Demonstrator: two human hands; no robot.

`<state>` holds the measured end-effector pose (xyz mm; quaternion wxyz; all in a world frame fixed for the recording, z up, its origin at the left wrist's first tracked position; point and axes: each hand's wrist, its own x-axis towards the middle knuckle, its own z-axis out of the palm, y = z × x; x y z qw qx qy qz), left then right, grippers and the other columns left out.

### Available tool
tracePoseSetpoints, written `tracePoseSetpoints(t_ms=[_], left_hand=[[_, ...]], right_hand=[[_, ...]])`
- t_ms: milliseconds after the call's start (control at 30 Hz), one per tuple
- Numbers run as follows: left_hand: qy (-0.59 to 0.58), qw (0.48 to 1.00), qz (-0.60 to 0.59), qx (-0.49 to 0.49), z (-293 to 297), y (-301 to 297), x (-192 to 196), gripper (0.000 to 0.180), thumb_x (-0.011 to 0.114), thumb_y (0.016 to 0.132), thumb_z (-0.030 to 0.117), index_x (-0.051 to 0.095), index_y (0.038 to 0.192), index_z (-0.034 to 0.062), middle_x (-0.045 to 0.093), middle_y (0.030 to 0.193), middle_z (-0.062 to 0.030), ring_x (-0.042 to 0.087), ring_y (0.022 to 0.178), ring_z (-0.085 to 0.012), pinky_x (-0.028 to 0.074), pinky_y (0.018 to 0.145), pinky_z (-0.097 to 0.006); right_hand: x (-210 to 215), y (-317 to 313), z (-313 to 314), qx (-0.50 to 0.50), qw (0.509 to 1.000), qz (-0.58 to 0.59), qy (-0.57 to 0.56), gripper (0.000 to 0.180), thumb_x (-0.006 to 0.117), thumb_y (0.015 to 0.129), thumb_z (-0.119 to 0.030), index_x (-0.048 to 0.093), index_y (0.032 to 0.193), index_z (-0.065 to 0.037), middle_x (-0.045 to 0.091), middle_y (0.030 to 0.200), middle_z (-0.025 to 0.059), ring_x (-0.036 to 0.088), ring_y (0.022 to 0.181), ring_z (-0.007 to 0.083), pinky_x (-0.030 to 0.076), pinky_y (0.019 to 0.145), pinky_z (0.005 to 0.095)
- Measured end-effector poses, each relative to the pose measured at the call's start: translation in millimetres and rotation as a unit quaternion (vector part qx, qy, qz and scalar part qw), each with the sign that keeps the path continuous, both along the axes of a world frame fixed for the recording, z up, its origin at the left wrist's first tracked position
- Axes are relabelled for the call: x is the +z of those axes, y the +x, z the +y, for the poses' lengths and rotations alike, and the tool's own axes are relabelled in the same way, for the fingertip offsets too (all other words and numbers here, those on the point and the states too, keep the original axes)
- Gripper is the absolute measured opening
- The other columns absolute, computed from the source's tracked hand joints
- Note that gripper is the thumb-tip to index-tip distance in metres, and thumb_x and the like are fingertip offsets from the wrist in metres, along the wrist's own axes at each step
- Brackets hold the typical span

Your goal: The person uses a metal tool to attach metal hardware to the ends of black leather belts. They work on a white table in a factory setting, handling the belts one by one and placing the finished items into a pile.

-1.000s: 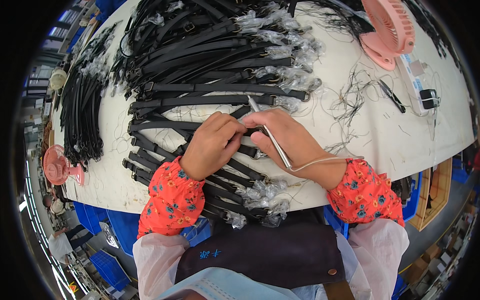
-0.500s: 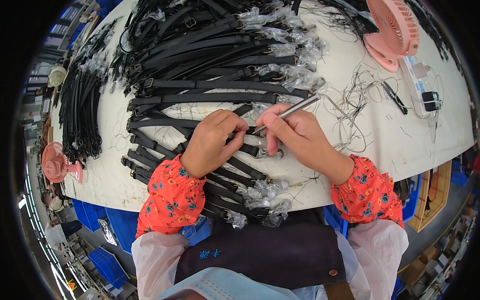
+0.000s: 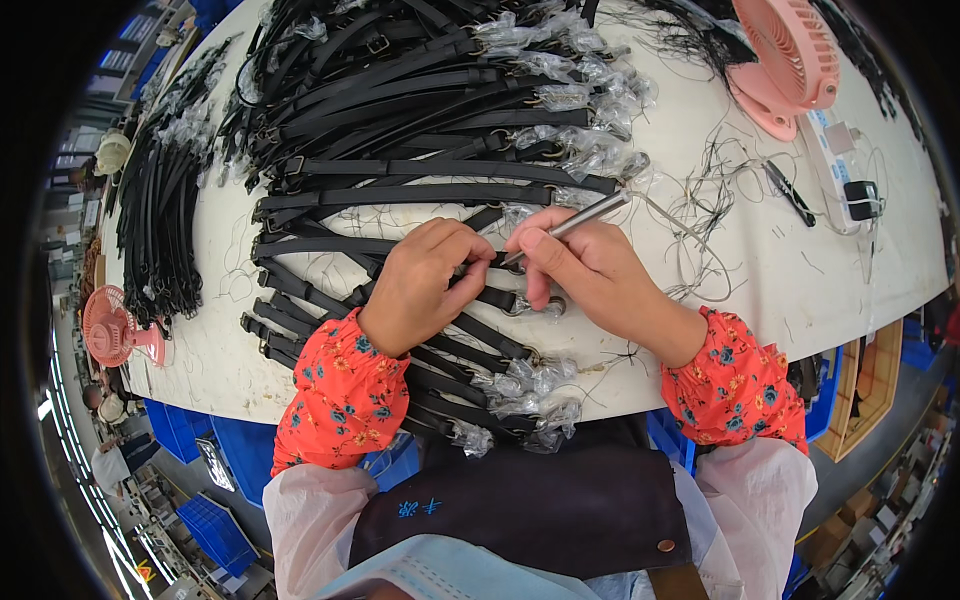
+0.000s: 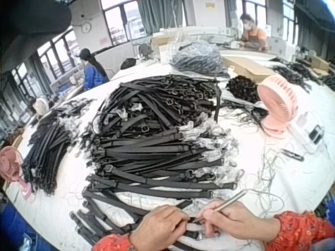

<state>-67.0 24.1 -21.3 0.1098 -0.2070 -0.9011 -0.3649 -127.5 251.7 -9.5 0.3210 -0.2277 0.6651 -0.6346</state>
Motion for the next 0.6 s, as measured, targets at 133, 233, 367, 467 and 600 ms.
tracePoseSetpoints(t_ms=[133, 233, 367, 467, 600], left_hand=[[0.002, 1.000, 0.003, 0.001, -0.1, 0.2, -0.4, 0.015, 0.071, 0.080, -0.003, 0.064, 0.092, 0.0031, 0.064, 0.086, -0.0107, 0.062, 0.080, -0.0322, 0.050, 0.073, -0.041], [0.006, 1.000, -0.001, -0.001, -0.7, 0.2, -1.5, 0.015, 0.071, 0.080, -0.003, 0.064, 0.092, 0.0029, 0.065, 0.087, -0.0108, 0.062, 0.081, -0.0324, 0.050, 0.073, -0.041], [0.007, 1.000, -0.002, -0.001, -0.5, 0.2, -0.1, 0.015, 0.071, 0.079, -0.003, 0.065, 0.092, 0.0027, 0.065, 0.087, -0.0111, 0.062, 0.081, -0.0324, 0.050, 0.074, -0.041], [0.007, 1.000, -0.003, 0.000, -0.8, 0.0, -0.7, 0.014, 0.071, 0.080, -0.003, 0.065, 0.092, 0.0026, 0.066, 0.088, -0.0112, 0.063, 0.081, -0.0324, 0.051, 0.074, -0.041], [0.006, 1.000, -0.004, 0.001, -0.8, -0.1, -0.9, 0.014, 0.071, 0.080, -0.003, 0.065, 0.091, 0.0025, 0.066, 0.088, -0.0112, 0.063, 0.082, -0.0324, 0.051, 0.074, -0.041]], right_hand=[[-0.3, -0.1, -1.4, -0.008, 1.000, 0.008, 0.001, 0.048, 0.049, 0.110, -0.030, 0.071, 0.081, 0.001, 0.067, 0.080, 0.0046, 0.060, 0.072, 0.0095, 0.048, 0.070, 0.0272], [0.6, 0.5, -1.4, -0.008, 1.000, -0.014, -0.001, 0.047, 0.049, 0.110, -0.030, 0.071, 0.082, 0.001, 0.067, 0.080, 0.0047, 0.060, 0.073, 0.0096, 0.048, 0.071, 0.0272], [-0.4, -0.9, 0.2, 0.005, 1.000, -0.009, 0.000, 0.046, 0.049, 0.110, -0.030, 0.071, 0.083, 0.001, 0.067, 0.080, 0.0043, 0.061, 0.074, 0.0093, 0.048, 0.071, 0.0272], [-0.9, -1.4, 0.5, 0.009, 1.000, -0.009, 0.003, 0.046, 0.050, 0.110, -0.031, 0.071, 0.084, 0.001, 0.067, 0.080, 0.0040, 0.061, 0.074, 0.0092, 0.048, 0.071, 0.0270], [1.1, -0.3, -0.8, 0.002, 1.000, -0.021, 0.005, 0.043, 0.050, 0.110, -0.031, 0.070, 0.090, 0.001, 0.067, 0.078, 0.0035, 0.060, 0.072, 0.0085, 0.048, 0.069, 0.0263]])
